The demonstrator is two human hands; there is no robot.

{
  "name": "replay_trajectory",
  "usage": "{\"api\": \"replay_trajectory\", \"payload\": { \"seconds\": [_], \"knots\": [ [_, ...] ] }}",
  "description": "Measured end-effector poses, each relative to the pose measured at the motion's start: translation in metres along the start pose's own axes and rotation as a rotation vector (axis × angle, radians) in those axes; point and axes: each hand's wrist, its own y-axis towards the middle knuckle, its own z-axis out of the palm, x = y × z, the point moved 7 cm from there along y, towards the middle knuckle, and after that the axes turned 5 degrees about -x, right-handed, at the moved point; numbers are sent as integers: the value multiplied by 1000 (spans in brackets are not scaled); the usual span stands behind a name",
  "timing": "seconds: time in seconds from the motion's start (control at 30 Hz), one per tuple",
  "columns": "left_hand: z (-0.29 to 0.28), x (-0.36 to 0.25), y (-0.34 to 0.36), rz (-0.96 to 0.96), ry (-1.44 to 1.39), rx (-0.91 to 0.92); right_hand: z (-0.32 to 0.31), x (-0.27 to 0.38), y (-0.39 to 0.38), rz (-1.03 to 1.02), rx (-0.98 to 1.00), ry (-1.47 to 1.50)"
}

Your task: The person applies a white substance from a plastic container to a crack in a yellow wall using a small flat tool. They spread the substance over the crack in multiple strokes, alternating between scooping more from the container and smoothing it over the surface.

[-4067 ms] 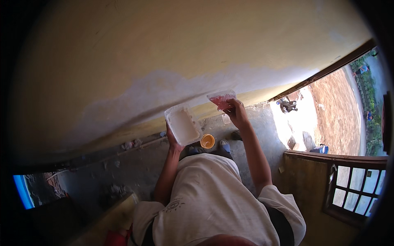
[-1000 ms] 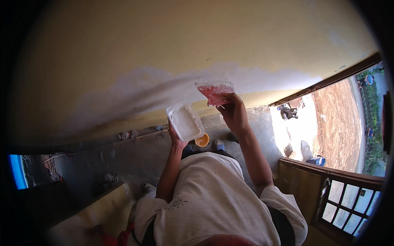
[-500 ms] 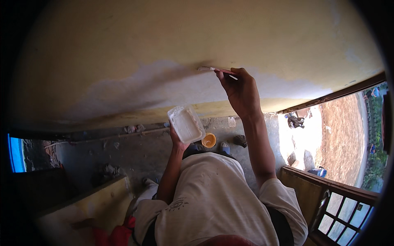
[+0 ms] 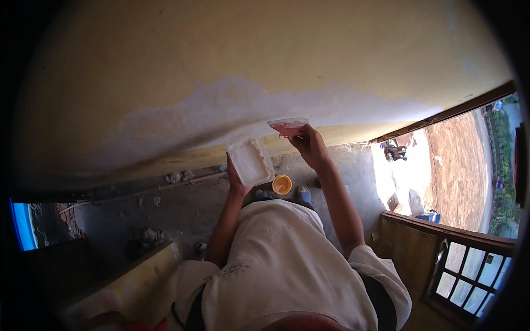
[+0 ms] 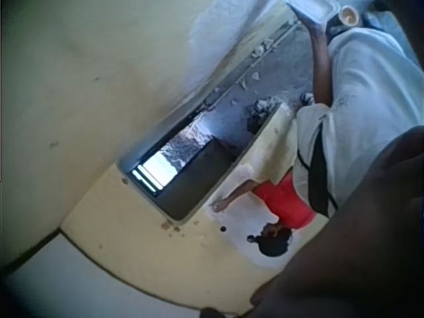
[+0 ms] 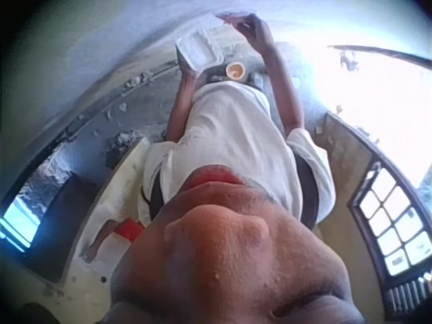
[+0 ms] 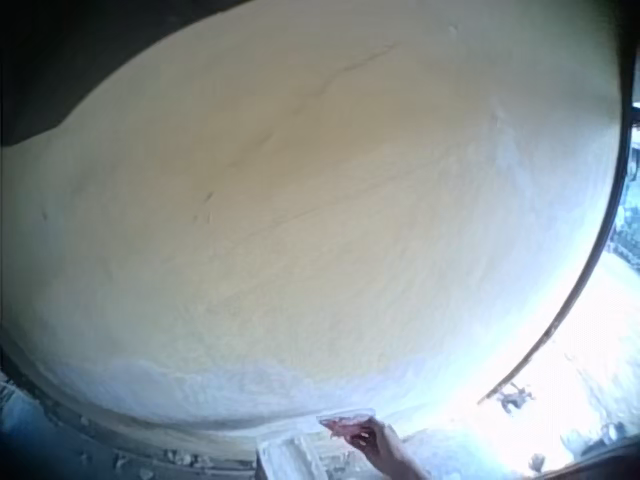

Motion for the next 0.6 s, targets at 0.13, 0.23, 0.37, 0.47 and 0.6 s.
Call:
{"api": "replay_trajectory", "payload": {
  "seconds": [0.13,0.23,0.37,0.47,0.6],
  "knots": [
    [4,-8,-2,-35,27,5,46,80,2,-46,-12,272],
    [8,-10,1,-36,17,26,74,139,-23,-116,-55,349],
    [11,-7,4,-40,20,5,70,167,-48,-301,-2,362],
    [10,-4,5,-35,18,4,57,153,-59,-336,0,388],
    [10,3,7,-25,-18,-28,7,69,-38,-127,-124,315]
  ]
}}
